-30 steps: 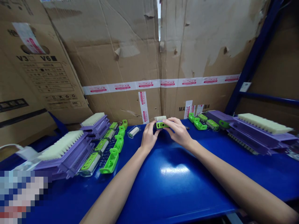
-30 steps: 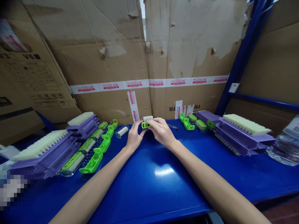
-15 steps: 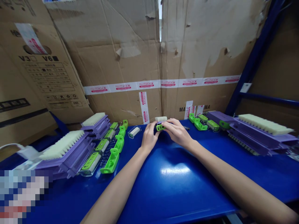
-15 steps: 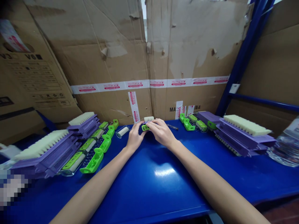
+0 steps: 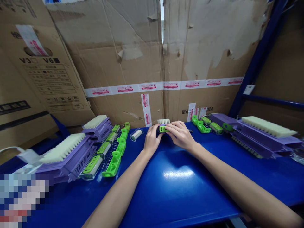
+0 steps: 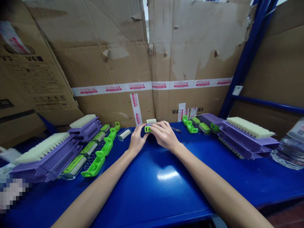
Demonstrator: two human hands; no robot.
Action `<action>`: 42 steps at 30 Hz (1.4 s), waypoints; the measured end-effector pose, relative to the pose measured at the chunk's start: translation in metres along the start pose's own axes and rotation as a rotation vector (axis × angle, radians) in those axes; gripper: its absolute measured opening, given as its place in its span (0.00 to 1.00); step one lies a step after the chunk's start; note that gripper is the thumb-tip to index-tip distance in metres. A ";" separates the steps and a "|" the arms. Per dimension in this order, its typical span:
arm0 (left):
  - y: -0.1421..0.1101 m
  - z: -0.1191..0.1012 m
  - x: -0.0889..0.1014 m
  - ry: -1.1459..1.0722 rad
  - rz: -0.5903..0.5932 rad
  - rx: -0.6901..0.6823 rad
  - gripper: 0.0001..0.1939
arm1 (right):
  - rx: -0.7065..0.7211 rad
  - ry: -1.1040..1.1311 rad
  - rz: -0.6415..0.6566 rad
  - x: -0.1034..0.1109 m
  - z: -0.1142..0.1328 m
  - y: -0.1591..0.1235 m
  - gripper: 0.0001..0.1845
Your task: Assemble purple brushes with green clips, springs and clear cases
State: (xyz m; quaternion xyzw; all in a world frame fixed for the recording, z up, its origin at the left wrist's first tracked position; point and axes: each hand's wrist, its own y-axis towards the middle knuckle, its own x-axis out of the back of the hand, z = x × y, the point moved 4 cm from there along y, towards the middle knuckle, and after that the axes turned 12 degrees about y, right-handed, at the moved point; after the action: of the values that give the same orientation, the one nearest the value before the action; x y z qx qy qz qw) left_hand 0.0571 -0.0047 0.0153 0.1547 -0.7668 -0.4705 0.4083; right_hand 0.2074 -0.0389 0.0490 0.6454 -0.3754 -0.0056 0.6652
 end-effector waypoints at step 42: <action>0.001 0.003 0.001 0.002 0.011 0.015 0.17 | 0.028 -0.129 0.216 -0.004 -0.001 -0.001 0.11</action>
State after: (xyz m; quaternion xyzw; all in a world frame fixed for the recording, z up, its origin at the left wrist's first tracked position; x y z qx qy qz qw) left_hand 0.0546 -0.0030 0.0159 0.1537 -0.7707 -0.4623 0.4106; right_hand 0.2054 -0.0363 0.0461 0.6085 -0.4849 0.0298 0.6274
